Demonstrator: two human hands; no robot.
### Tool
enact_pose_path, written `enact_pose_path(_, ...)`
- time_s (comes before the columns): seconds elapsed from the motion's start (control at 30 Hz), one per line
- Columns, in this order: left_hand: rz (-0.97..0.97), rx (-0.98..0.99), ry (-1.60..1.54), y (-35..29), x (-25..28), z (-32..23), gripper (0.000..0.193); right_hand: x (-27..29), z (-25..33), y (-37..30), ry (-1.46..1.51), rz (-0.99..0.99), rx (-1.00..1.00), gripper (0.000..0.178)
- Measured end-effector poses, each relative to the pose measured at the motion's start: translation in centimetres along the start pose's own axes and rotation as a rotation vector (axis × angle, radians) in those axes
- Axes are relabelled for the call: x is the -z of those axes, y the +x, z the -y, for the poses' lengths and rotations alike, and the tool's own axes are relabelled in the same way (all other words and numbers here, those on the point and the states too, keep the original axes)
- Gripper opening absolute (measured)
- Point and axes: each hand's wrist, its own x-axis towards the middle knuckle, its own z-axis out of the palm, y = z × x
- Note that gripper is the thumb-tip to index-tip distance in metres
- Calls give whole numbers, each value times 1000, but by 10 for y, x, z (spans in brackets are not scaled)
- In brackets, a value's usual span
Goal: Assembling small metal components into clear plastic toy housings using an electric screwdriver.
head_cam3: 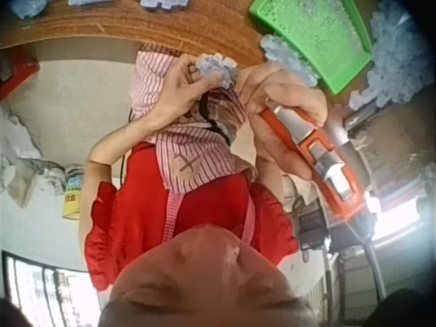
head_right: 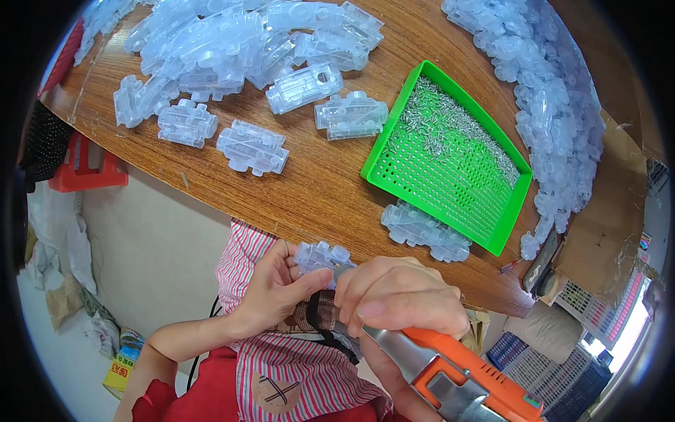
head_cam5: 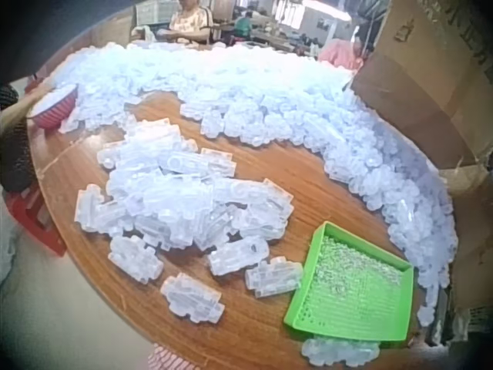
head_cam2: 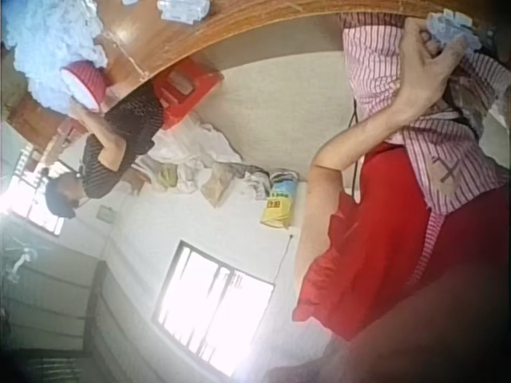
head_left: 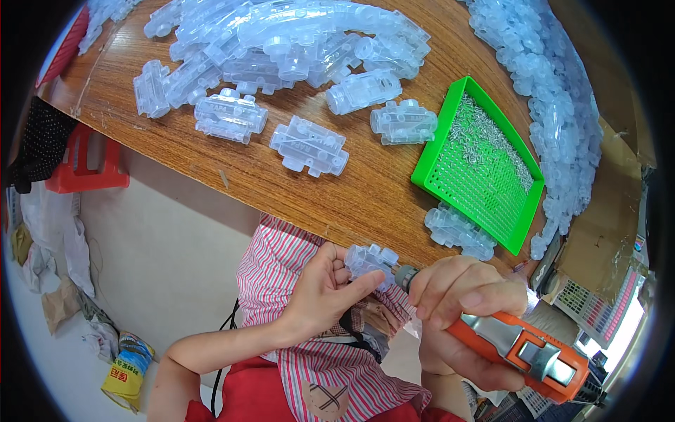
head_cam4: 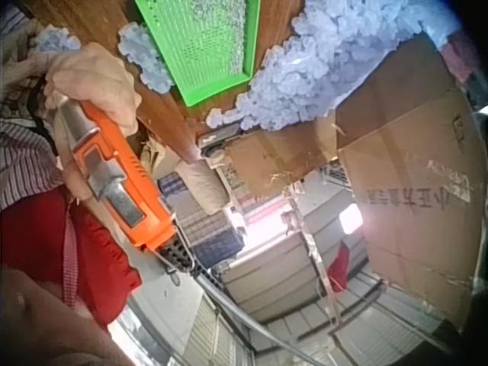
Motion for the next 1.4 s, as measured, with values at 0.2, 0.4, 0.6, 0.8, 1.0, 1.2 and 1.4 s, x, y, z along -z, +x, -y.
enact_pose_path(0.2, 8, -61, 15, 1, 0, 4, 31, -5, -1, 2, 43, -13, -26, 79)
enact_pose_path(0.4, -17, -84, 10, 1, 0, 5, 30, -2, -9, 4, 126, 91, 13, 75)
enact_pose_path(0.6, -11, -97, 67, 2, 1, 5, 30, 1, -14, 2, 45, 182, 108, 78)
enact_pose_path(0.8, 17, -76, 66, 0, 1, 0, 29, 5, -7, 3, 54, 120, 10, 79)
enact_pose_path(1.0, -34, 36, -87, -13, 0, -12, 30, 11, 27, 12, 112, -53, 46, 71)
enact_pose_path(1.2, -25, 60, 63, -9, 2, -12, 32, 13, 14, 6, 92, 27, 26, 73)
enact_pose_path(1.4, -22, -36, 132, -3, -1, -2, 30, 8, 8, 3, 18, 20, 36, 77)
